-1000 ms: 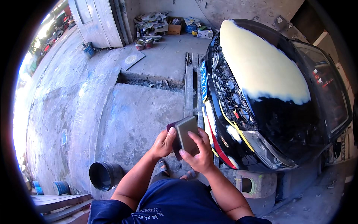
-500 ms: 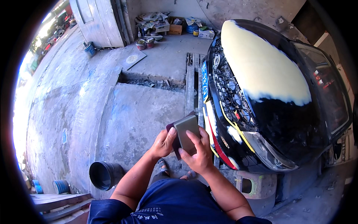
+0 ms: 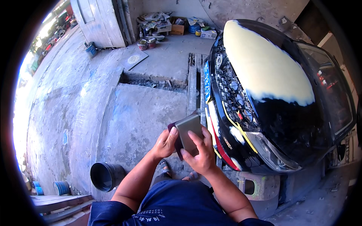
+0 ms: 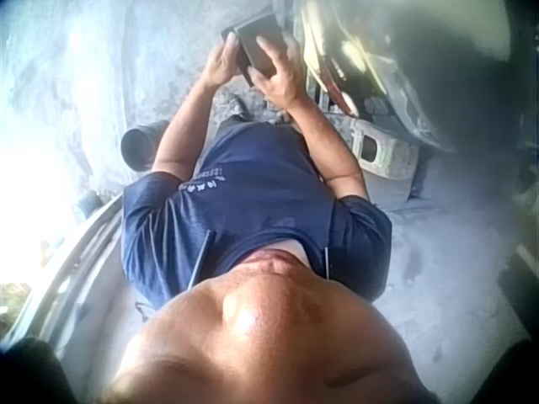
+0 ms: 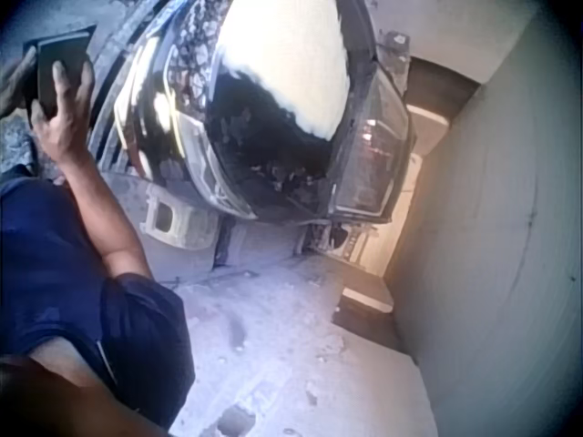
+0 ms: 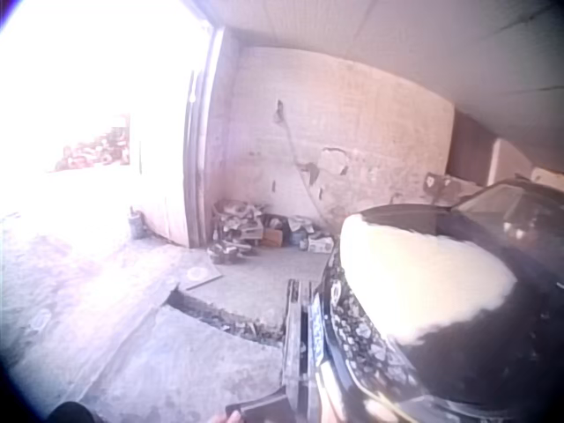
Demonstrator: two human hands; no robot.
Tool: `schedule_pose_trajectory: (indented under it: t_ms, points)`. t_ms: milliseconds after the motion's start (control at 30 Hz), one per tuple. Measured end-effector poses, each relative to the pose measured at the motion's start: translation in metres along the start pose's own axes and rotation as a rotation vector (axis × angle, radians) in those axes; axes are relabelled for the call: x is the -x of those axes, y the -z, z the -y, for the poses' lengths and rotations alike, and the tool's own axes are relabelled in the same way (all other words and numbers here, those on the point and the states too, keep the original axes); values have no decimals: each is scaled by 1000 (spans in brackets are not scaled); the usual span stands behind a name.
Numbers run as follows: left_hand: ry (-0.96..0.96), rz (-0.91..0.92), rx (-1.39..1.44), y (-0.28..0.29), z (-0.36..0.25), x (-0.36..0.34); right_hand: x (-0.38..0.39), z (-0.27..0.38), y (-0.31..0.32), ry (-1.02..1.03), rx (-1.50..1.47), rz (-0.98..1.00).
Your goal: The person sands the front hood of a car using a purple sanding block and a water bottle. They repeatedly wet the surface and sand different sections of the hood, which is partially covered with masking tape.
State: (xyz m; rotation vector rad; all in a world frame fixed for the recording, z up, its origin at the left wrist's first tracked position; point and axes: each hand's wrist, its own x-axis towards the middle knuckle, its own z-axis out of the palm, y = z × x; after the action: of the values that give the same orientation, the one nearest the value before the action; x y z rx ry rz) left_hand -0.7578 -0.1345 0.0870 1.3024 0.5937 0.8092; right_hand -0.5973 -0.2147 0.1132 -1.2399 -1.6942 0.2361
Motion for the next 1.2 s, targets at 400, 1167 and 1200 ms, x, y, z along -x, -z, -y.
schedule_pose_trajectory:
  t_ms: [400, 1167, 1200]
  points:
    - [-30, 27, -53, -4, -12, -3, 0, 5, -6, -68, 22, 29]
    - [159, -253, -395, -7, 8, -17, 2, -38, -10, -447, -129, 35]
    - [120, -308, -438, -11, 11, -19, 1, -37, -12, -452, -90, 25]
